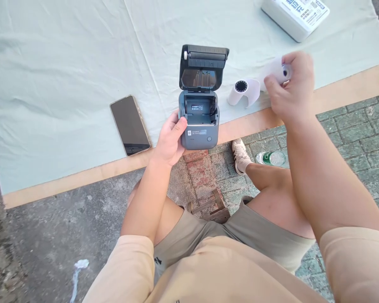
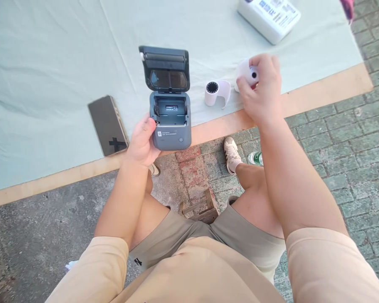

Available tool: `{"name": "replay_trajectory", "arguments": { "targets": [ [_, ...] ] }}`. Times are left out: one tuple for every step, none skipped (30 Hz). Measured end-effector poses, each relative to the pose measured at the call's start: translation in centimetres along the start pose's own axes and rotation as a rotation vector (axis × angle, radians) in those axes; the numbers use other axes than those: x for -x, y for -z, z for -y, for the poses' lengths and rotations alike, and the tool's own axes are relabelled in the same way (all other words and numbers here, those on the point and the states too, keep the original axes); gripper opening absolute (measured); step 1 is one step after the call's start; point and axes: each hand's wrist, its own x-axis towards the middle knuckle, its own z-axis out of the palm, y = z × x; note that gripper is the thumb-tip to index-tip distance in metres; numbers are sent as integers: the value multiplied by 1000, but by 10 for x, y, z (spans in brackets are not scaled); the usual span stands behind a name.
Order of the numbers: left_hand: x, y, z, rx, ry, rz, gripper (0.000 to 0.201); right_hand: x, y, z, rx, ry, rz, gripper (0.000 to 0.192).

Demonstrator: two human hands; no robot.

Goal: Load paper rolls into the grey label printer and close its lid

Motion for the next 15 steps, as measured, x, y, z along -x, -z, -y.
{"name": "replay_trajectory", "arguments": {
  "targets": [
    [0, 0, 0, -2, 1, 1, 57, 1, -1, -5, -8, -4, -1, 46],
    [0, 0, 0, -1, 3, 3, 57, 4, -3, -10, -15, -9, -3, 47],
    [1, 0, 0, 3, 6, 5, 57, 6, -5, -16, -22, -14, -5, 49],
    [1, 0, 0, 11, 9, 7, 57, 9, -6, -22, -26, -21, -16, 50],
    [1, 0, 0, 19, 10, 10, 56, 11, -7, -29, -28, -34, -54, 52],
    [1, 0, 0, 26, 11, 15, 56, 14, -7, -36, -24, -51, -108, 53],
    [1, 0, 0, 32, 12, 21, 56, 16, -6, -41, -11, -61, -187, 53],
    [1, 0, 0, 35, 13, 26, 56, 18, -6, -45, 16, -66, -279, 51],
    [1, 0, 0, 34, 14, 31, 56, 20, -6, -45, 58, -67, -365, 49],
    [1, 0, 1, 31, 15, 34, 57, 21, -6, -43, 116, -64, -429, 48],
    [1, 0, 1, 26, 17, 35, 58, 22, -8, -37, 185, -61, -451, 46],
    [1, 0, 1, 19, 18, 36, 59, 23, -10, -29, 254, -66, -434, 46],
    [1, 0, 1, 11, 17, 36, 59, 22, -12, -20, 314, -82, -389, 47],
    [1, 1, 1, 6, 14, 35, 60, 21, -15, -11, 353, -109, -314, 48],
    [1, 1, 1, 4, 11, 33, 61, 19, -18, -2, 378, -147, -245, 49]
  ]
}}
